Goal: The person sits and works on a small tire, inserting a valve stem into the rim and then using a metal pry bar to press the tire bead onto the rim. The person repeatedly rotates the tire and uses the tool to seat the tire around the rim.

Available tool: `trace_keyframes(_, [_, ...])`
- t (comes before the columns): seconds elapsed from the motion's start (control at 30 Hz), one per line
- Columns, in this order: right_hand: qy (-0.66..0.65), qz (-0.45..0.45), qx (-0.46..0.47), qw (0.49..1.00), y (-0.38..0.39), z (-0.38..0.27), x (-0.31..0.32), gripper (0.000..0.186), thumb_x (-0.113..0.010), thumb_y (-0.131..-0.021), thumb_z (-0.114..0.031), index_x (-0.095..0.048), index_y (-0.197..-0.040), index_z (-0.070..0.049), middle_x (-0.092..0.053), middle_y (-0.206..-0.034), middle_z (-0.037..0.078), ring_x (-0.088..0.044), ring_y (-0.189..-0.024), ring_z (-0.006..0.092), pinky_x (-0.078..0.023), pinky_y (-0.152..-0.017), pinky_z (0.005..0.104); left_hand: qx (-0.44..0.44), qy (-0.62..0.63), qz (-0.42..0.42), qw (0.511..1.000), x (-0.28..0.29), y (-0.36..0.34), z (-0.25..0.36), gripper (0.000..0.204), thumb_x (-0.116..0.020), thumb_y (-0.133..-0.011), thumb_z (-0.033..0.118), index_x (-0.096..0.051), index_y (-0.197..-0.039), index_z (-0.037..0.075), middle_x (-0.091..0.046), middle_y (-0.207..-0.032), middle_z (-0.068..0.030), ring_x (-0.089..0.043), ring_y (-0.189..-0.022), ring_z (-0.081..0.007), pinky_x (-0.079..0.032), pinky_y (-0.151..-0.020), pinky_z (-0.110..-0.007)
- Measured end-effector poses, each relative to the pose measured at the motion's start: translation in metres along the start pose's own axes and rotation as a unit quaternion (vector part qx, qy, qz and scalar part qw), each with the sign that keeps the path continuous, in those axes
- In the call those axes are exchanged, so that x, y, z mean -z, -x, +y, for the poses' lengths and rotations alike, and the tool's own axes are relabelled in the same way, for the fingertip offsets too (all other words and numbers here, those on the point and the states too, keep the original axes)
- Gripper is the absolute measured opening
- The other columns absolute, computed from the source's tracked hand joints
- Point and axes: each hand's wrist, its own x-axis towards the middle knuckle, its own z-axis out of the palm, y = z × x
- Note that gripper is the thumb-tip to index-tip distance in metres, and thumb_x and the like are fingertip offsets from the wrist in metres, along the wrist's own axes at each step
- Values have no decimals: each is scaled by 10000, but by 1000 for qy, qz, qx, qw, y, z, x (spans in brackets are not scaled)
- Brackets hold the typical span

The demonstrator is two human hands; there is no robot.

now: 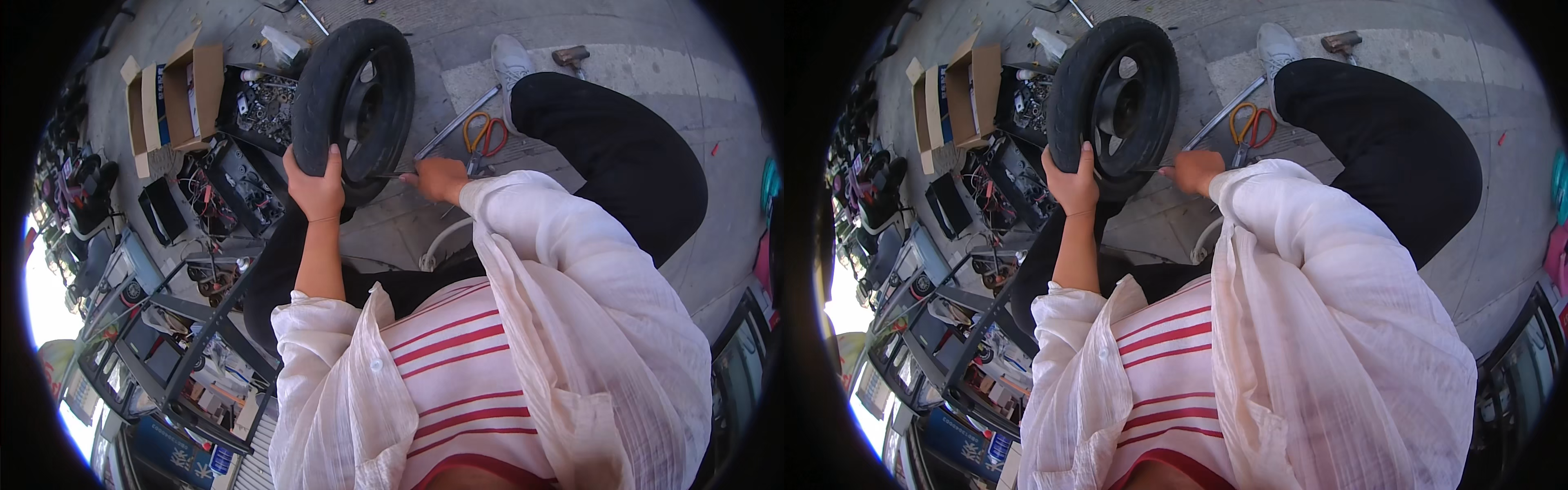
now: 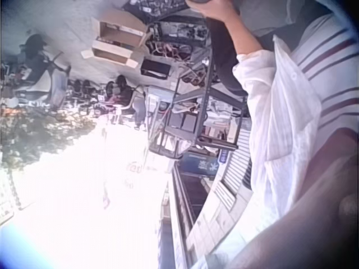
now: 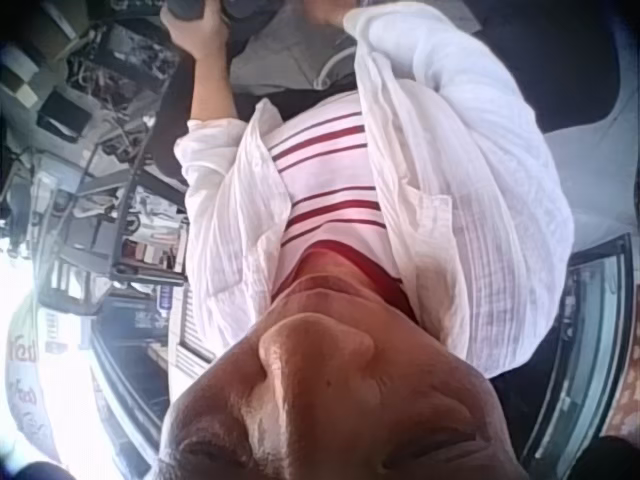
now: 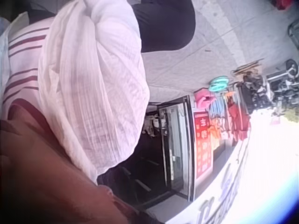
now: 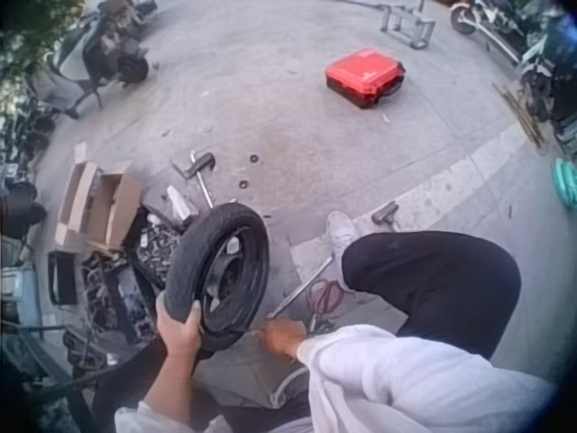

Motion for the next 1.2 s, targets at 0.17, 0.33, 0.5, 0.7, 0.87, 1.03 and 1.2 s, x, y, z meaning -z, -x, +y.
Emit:
trace_keyframes(0.17, [-117,-12,-30,993,11,1,-18,620,-457,-925,-607,-643,-1026,-25,-659,-1031,226,-613,-1002,420,-477,-841,478,20,-28,6,999,-5,-18,7,688,-784,-733,426,-549,-1200,-22,-663,-1020,-247,-655,-957,-386,-499,-841,-406])
trace_keyframes(0.33, [-266,-29,2,963,1,9,-76,660,-448,-940,-601,-639,-1033,25,-651,-1008,266,-617,-981,421,-469,-864,454,44,-75,13,996,-9,-38,24,713,-765,-732,484,-556,-1187,-24,-666,-1016,-254,-654,-959,-402,-503,-841,-419])
trace_keyframes(0.5, [-345,-11,57,937,-12,19,-91,734,-388,-943,-633,-653,-938,52,-649,-966,283,-612,-960,437,-456,-874,451,48,-112,-1,993,-12,-41,41,799,-763,-737,499,-482,-1276,-20,-640,-1082,-277,-632,-1009,-419,-484,-889,-409])
trace_keyframes(0.7, [-317,-24,55,946,1,25,-43,792,-388,-917,-678,-665,-961,63,-651,-972,286,-621,-959,412,-450,-884,434,39,217,-84,972,-11,-39,34,894,-790,-758,416,-339,-1399,-14,-520,-1281,-267,-519,-1196,-323,-392,-1017,-365])
trace_keyframes(0.87, [-324,19,51,945,2,24,-29,839,-356,-908,-705,-673,-963,70,-648,-984,295,-611,-975,423,-446,-891,437,52,63,-35,996,-32,19,16,942,-849,-707,293,-308,-1393,-60,-488,-1320,-223,-484,-1224,-304,-369,-1037,-364])
trace_keyframes(1.03, [-244,29,78,966,1,27,-13,816,-346,-914,-703,-691,-972,34,-656,-993,272,-609,-984,425,-454,-897,448,62,83,-39,994,-22,-3,18,831,-797,-703,202,-351,-1331,-108,-558,-1194,-245,-561,-1094,-316,-418,-970,-374])
trace_keyframes(1.2, [-126,-10,121,984,33,18,13,774,-377,-903,-709,-713,-954,-14,-669,-989,232,-628,-943,407,-470,-868,464,84,119,-40,989,-1,9,25,769,-802,-705,195,-412,-1290,-115,-582,-1149,-244,-591,-1033,-307,-437,-940,-360])
